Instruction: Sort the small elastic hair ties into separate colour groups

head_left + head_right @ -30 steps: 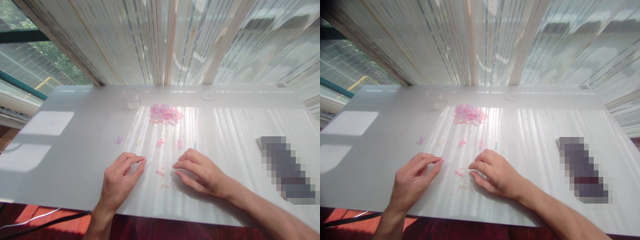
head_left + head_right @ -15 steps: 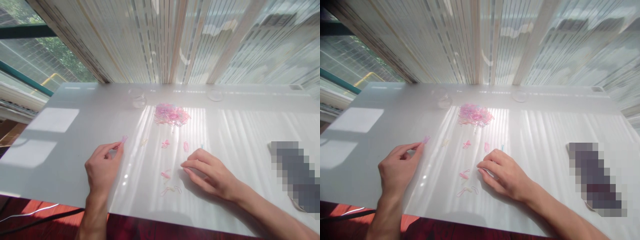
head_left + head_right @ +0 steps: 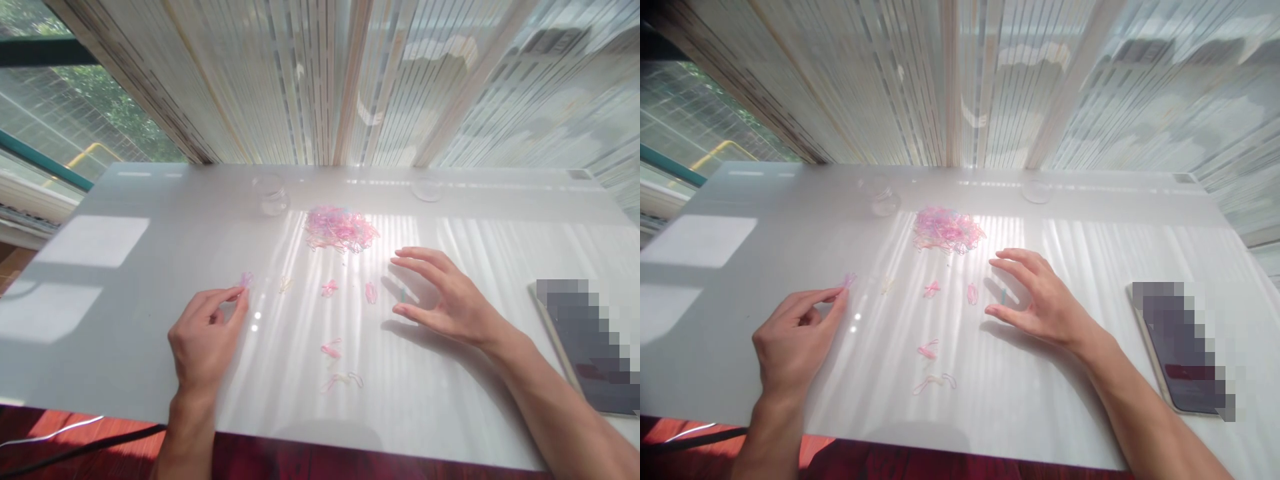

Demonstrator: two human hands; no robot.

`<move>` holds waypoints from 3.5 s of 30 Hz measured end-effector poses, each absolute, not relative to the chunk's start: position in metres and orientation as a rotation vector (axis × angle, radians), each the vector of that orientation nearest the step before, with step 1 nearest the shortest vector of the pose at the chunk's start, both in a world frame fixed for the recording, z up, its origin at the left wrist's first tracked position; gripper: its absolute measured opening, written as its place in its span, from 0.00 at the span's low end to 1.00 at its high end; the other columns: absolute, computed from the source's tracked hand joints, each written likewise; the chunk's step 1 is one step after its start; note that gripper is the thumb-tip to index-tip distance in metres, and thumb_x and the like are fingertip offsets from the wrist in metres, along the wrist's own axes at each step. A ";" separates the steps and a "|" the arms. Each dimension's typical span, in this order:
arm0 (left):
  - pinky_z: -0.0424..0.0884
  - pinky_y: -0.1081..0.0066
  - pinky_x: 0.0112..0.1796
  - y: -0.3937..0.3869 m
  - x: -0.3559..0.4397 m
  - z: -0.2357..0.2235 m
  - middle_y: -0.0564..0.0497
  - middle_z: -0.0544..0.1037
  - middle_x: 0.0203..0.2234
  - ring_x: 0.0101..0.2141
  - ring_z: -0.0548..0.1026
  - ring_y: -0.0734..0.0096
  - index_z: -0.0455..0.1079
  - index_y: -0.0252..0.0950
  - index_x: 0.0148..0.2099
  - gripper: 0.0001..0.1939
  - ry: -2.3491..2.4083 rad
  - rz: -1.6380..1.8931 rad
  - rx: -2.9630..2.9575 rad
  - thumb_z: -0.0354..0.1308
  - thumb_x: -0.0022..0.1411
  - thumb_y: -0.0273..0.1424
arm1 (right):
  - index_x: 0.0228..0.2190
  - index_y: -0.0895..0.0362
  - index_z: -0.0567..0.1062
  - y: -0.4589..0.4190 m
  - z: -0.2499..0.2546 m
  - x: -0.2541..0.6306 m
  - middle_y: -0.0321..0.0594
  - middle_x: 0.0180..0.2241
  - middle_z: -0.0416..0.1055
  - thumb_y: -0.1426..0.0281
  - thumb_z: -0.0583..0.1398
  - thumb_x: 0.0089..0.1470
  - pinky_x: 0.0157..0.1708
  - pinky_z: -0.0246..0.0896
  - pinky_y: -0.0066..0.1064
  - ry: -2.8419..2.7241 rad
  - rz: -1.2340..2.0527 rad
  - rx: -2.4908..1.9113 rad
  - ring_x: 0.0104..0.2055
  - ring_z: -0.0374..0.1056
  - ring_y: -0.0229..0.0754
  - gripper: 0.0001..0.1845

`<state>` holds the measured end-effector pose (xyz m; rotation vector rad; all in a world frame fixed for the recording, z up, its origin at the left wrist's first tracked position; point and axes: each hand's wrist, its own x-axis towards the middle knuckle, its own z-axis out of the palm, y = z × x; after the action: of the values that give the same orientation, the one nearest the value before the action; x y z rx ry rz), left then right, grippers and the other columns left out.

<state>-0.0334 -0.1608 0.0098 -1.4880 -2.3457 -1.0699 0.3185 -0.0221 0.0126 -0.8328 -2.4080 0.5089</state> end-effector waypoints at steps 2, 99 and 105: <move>0.64 0.72 0.27 -0.161 -0.035 0.009 0.53 0.81 0.32 0.20 0.62 0.79 0.83 0.39 0.38 0.05 -2.311 -1.072 -1.509 0.66 0.65 0.33 | 0.64 0.48 0.68 -0.023 0.010 0.319 0.51 0.62 0.68 0.57 0.67 0.63 0.60 0.70 0.60 -2.424 0.539 -0.848 0.65 0.66 0.60 0.32; 0.73 0.71 0.30 -0.191 0.045 0.026 0.54 0.80 0.36 0.30 0.81 0.70 0.76 0.41 0.47 0.06 -1.937 -0.905 -2.809 0.61 0.70 0.27 | 0.43 0.54 0.75 -0.052 0.017 0.293 0.46 0.44 0.75 0.74 0.61 0.65 0.46 0.70 0.47 -2.434 0.512 -0.575 0.45 0.71 0.49 0.05; 0.69 0.69 0.26 -0.192 0.059 0.020 0.55 0.78 0.32 0.26 0.78 0.69 0.75 0.41 0.43 0.05 -1.911 -0.782 -2.781 0.58 0.70 0.27 | 0.46 0.53 0.75 -0.052 0.017 0.294 0.46 0.45 0.75 0.73 0.60 0.66 0.47 0.70 0.46 -2.412 0.513 -0.557 0.46 0.71 0.49 0.08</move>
<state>0.0587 -0.1920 0.0199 -2.7811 -1.9111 -0.7817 0.2937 -0.0515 0.0171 -0.5567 -2.4120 0.5133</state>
